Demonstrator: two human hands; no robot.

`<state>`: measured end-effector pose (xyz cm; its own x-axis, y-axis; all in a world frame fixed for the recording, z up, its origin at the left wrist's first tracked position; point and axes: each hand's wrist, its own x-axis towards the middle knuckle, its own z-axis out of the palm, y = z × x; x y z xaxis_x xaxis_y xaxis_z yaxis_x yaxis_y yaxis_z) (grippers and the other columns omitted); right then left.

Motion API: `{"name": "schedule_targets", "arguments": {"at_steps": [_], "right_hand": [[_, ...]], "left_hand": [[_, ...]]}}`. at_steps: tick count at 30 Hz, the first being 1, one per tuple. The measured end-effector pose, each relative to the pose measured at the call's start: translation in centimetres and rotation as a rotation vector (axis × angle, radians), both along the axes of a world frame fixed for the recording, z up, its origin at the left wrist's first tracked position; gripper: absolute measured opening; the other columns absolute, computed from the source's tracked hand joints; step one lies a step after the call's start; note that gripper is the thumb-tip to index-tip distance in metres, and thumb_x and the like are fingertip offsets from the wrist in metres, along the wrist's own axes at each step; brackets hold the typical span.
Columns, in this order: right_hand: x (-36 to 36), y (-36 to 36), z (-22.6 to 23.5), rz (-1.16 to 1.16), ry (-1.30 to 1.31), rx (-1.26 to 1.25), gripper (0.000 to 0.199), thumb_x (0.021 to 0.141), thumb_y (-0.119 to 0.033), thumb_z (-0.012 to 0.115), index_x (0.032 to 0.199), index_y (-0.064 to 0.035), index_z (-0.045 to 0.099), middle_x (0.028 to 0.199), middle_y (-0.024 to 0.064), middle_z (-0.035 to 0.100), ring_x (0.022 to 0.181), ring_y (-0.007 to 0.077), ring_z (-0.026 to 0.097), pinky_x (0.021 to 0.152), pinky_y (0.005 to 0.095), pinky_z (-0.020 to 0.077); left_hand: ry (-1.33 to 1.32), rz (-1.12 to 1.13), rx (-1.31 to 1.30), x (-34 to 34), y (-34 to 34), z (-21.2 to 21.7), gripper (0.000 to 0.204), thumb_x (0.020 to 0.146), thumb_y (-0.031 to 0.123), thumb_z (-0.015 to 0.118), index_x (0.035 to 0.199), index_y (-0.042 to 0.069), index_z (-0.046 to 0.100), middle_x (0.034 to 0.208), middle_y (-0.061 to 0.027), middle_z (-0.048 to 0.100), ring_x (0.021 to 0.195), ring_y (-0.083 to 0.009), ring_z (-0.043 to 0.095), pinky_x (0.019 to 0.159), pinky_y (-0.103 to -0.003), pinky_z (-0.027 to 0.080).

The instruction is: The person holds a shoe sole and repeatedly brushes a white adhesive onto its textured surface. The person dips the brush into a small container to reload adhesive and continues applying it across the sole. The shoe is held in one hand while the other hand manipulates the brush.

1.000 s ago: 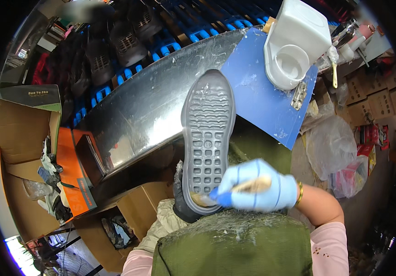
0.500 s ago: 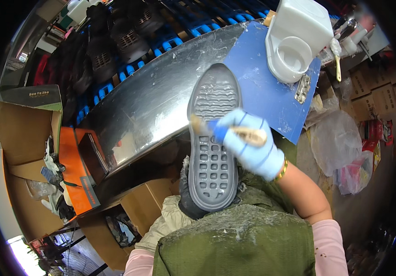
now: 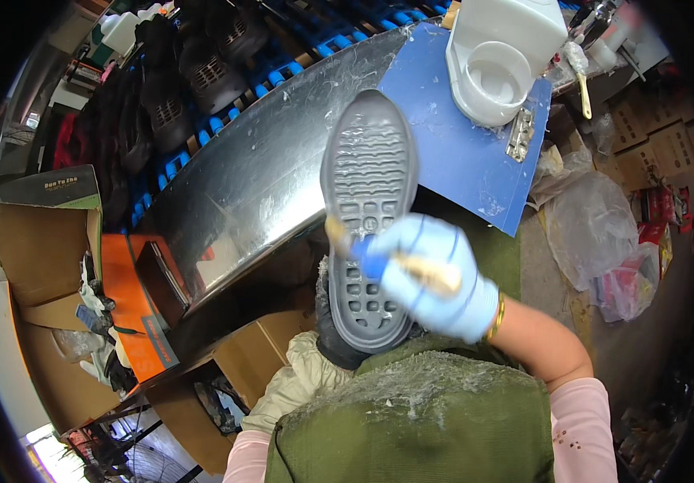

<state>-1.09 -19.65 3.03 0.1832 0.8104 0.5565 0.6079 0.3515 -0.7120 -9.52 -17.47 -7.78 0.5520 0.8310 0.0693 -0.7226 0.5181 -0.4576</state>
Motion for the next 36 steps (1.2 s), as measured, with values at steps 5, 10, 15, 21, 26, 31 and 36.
{"name": "schedule_targets", "arguments": {"at_steps": [5,10,15,21,26,31,36], "right_hand": [[-1.4,-3.0,0.4,-0.076,0.974,-0.328,0.010,0.094,-0.009,0.067,0.099,-0.0034,0.074,0.095,0.0060,0.072,0.084,0.0116,0.068,0.077,0.0278,0.0558],[0.5,-4.2,3.0,0.069,1.004,-0.417,0.015,0.092,-0.016,0.074,0.089,-0.0005,0.072,0.097,0.0106,0.075,0.086,0.0155,0.072,0.082,0.0324,0.0588],[11.6,-3.7,4.0,-0.529,0.576,-0.104,0.023,0.102,-0.026,0.064,0.106,-0.0036,0.068,0.095,0.0033,0.073,0.080,0.0060,0.065,0.066,0.0205,0.0508],[19.7,-1.2,2.6,-0.572,0.526,-0.162,0.022,0.098,-0.024,0.067,0.098,-0.0032,0.076,0.083,0.0015,0.073,0.067,0.0047,0.064,0.060,0.0200,0.0488],[20.4,-4.5,-0.8,-0.252,1.251,-0.026,0.028,0.104,-0.020,0.057,0.113,0.0036,0.068,0.092,0.0115,0.071,0.069,0.0101,0.065,0.058,0.0198,0.0504],[11.6,-5.0,1.4,-0.025,1.467,-0.316,0.024,0.100,-0.021,0.063,0.108,0.0013,0.067,0.096,0.0160,0.074,0.071,0.0150,0.069,0.062,0.0251,0.0540],[5.7,-3.9,2.3,0.421,0.413,-0.489,0.013,0.095,-0.019,0.068,0.099,-0.0071,0.071,0.087,0.0061,0.074,0.070,0.0138,0.068,0.061,0.0303,0.0545]], "left_hand": [[0.810,-0.334,0.009,-2.6,1.6,5.7,0.031,0.104,0.024,0.060,0.125,0.001,0.058,0.116,-0.0130,0.068,0.100,-0.0183,0.069,0.082,-0.025,0.059],[0.049,-0.096,0.255,-0.5,0.9,-4.8,0.036,0.101,0.031,0.064,0.122,0.001,0.061,0.104,-0.0133,0.072,0.087,-0.0211,0.072,0.074,-0.029,0.061],[0.488,-0.605,0.197,-4.1,5.6,3.5,0.059,0.102,0.039,0.057,0.144,-0.002,0.049,0.126,-0.0219,0.067,0.104,-0.0362,0.073,0.088,-0.048,0.064],[0.589,-0.588,0.108,-4.2,5.4,2.8,0.063,0.101,0.046,0.055,0.147,0.003,0.048,0.133,-0.0207,0.063,0.116,-0.0372,0.066,0.099,-0.053,0.057],[0.517,-0.637,0.083,-3.8,5.4,3.5,0.063,0.102,0.046,0.055,0.147,0.003,0.047,0.134,-0.0213,0.062,0.116,-0.0373,0.067,0.097,-0.053,0.059],[0.711,-0.667,0.350,-4.6,6.7,3.9,0.051,0.110,0.038,0.040,0.143,0.000,0.050,0.135,-0.0197,0.062,0.116,-0.0277,0.068,0.097,-0.047,0.060],[0.656,-0.767,0.444,-4.8,7.8,2.3,0.045,0.109,0.029,0.048,0.143,0.000,0.049,0.135,-0.0190,0.062,0.119,-0.0294,0.065,0.101,-0.044,0.057]]}}
